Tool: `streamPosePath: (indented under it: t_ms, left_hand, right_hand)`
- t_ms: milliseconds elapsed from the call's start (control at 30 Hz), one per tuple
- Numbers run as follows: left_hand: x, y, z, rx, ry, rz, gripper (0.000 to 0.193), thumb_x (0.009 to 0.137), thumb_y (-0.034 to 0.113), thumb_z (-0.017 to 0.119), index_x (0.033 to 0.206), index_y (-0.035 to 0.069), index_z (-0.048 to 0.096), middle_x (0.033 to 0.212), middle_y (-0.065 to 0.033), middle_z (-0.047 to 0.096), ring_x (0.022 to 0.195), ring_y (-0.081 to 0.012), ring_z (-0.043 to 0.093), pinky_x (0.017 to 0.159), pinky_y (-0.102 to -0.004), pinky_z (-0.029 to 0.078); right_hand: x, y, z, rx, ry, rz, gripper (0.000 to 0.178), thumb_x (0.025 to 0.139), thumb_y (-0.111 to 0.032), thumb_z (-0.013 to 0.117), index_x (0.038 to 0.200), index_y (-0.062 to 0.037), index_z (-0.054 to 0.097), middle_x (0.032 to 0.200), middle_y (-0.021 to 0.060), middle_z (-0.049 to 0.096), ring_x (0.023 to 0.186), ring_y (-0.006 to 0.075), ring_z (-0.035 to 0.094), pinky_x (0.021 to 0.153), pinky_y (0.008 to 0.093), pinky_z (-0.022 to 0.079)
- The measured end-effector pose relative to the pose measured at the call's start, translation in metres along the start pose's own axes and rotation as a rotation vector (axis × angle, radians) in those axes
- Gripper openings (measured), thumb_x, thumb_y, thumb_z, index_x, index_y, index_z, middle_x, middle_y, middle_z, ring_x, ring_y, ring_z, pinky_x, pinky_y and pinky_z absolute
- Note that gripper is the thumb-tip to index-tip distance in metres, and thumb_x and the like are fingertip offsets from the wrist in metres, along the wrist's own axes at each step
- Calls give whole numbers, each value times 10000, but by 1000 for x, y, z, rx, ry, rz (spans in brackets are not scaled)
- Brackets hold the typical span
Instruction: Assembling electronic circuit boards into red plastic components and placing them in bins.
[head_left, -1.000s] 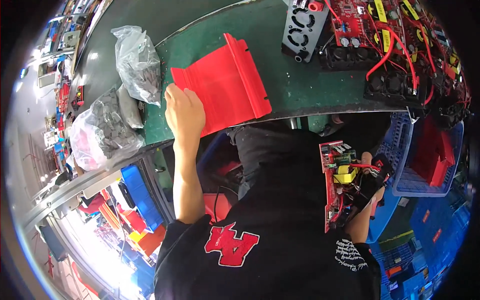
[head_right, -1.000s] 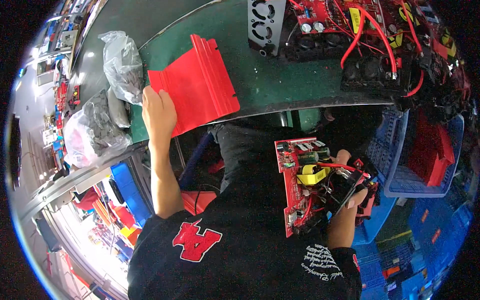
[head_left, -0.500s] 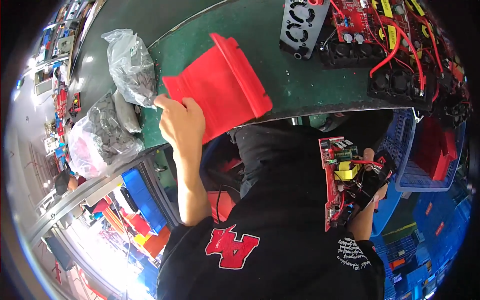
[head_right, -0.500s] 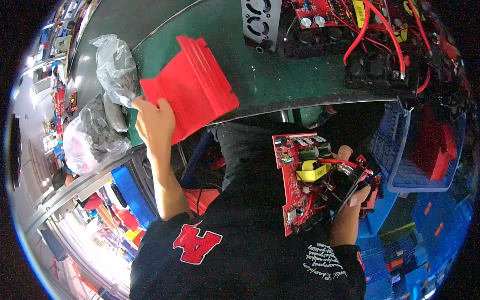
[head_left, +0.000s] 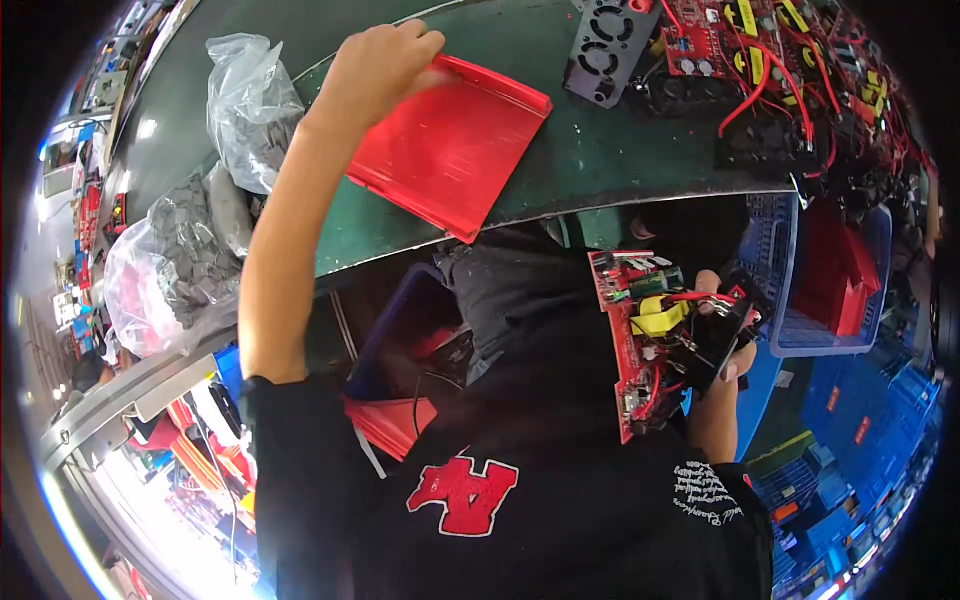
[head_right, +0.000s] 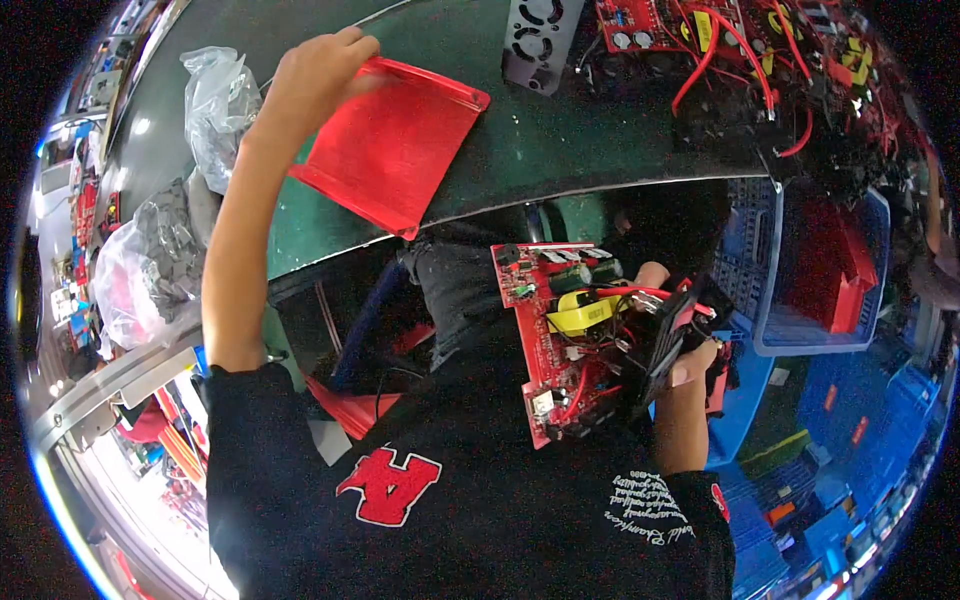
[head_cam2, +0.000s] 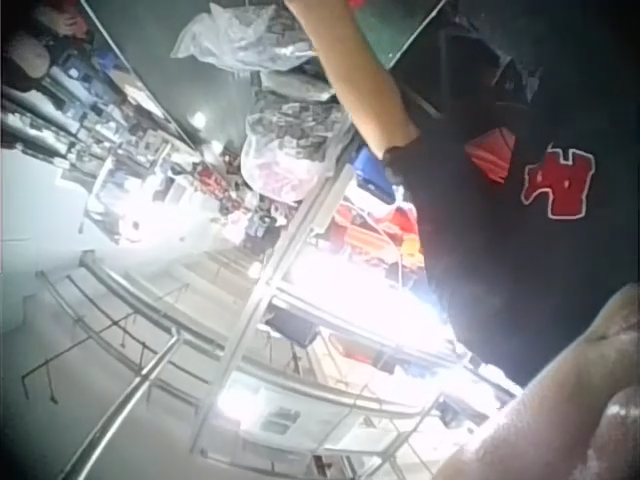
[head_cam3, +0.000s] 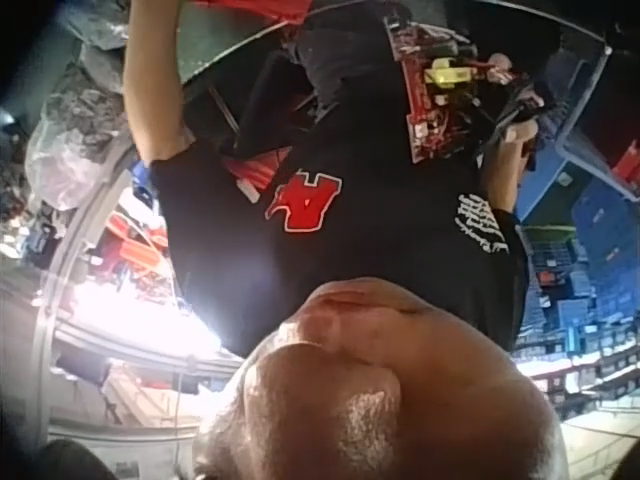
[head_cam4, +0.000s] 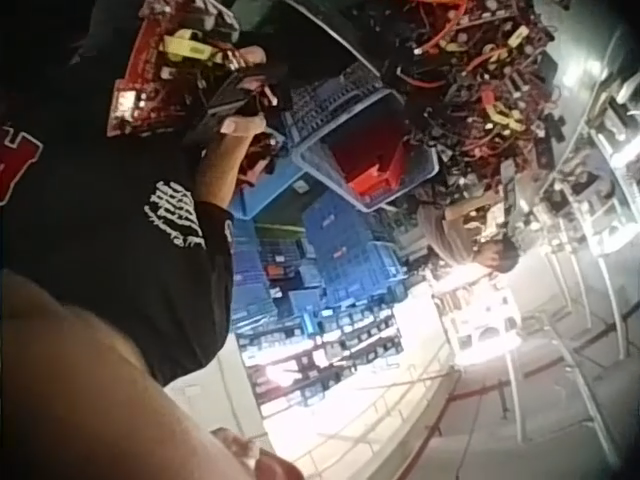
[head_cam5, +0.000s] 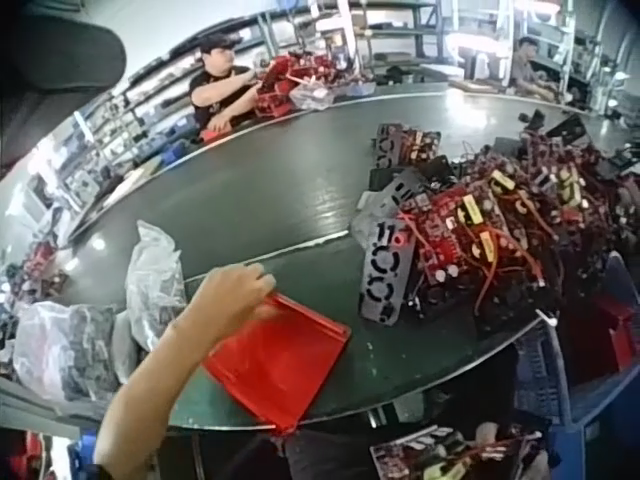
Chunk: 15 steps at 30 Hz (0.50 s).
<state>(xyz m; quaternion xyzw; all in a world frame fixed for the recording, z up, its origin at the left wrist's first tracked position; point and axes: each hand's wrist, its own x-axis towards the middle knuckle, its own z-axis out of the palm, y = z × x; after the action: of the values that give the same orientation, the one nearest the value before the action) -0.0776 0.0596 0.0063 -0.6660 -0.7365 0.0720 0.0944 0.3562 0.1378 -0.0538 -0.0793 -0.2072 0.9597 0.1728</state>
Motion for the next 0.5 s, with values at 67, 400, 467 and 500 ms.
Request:
streamPosePath:
  t_ms: [67,400,467,500]
  left_hand:
    - [6,-10,-3,-43,21,98,232,828,258,679,980,94,617,914,-84,643,871,-313,645,729,-434,527]
    - [19,15,-9,-130,-88,354,251,812,93,629,1051,31,587,966,-130,623,946,-360,594,804,-450,482]
    - [23,16,-21,-136,-214,310,305,824,88,620,1121,35,576,1000,-145,620,984,-363,582,830,-449,476]
    - [24,17,-25,-135,-343,254,359,836,82,611,1190,40,565,1035,-160,617,1021,-366,570,856,-448,471]
  right_hand:
    - [-7,5,-11,37,-69,-20,712,533,-119,854,1098,-11,435,1082,217,585,1051,338,585,902,409,494]
    - [-9,19,-7,-122,140,26,710,429,-165,802,1025,13,460,837,88,592,697,183,586,610,259,457]
    - [-6,18,-3,-148,150,38,721,429,-169,802,1035,15,458,845,90,594,691,178,588,607,254,462]
    - [-3,18,-2,-173,150,58,732,428,-174,802,1045,16,456,853,91,597,684,173,590,603,250,466]
